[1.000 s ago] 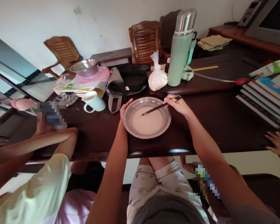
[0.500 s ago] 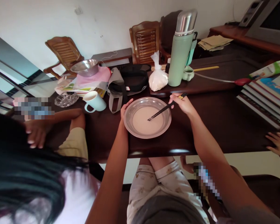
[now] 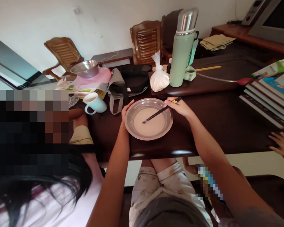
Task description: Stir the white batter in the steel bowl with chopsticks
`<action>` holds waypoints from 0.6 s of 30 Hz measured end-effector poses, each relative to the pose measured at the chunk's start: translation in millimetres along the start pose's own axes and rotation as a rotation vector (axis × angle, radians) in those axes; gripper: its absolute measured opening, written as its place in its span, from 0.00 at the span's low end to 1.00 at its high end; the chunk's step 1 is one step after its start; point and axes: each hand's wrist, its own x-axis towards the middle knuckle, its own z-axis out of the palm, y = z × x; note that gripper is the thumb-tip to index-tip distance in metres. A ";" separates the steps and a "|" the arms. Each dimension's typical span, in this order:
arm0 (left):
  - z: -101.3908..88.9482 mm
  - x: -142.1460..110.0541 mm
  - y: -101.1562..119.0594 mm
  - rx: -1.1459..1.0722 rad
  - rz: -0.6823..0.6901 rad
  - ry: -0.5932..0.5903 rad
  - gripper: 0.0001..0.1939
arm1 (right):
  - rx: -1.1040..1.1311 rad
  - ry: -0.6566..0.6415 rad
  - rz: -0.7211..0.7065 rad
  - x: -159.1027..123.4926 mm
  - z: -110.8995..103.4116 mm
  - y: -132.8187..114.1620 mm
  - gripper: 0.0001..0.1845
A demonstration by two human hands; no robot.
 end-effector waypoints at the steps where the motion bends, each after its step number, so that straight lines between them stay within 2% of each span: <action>1: -0.3 0.3 -0.1 0.003 -0.002 0.000 0.19 | 0.003 0.018 -0.005 0.5 0.0 0.5 0.20; 5: -0.6 0.7 -0.7 -0.002 -0.011 0.000 0.20 | 0.016 0.148 -0.021 0.3 -4.9 -0.1 0.21; 10: -0.1 0.4 -1.0 0.008 0.012 0.012 0.19 | -0.048 0.025 -0.011 -1.1 -3.3 -5.6 0.23; 15: -1.2 1.4 -0.1 -0.005 -0.008 0.019 0.20 | -0.030 0.191 -0.013 -0.3 -4.3 -3.8 0.24; 16: -1.4 1.6 0.1 -0.013 -0.016 0.021 0.21 | -0.018 0.190 -0.008 -0.2 -4.3 -3.7 0.25; 18: -1.3 1.9 0.4 -0.024 -0.028 0.020 0.20 | -0.011 0.108 0.010 -0.1 -2.9 -4.2 0.25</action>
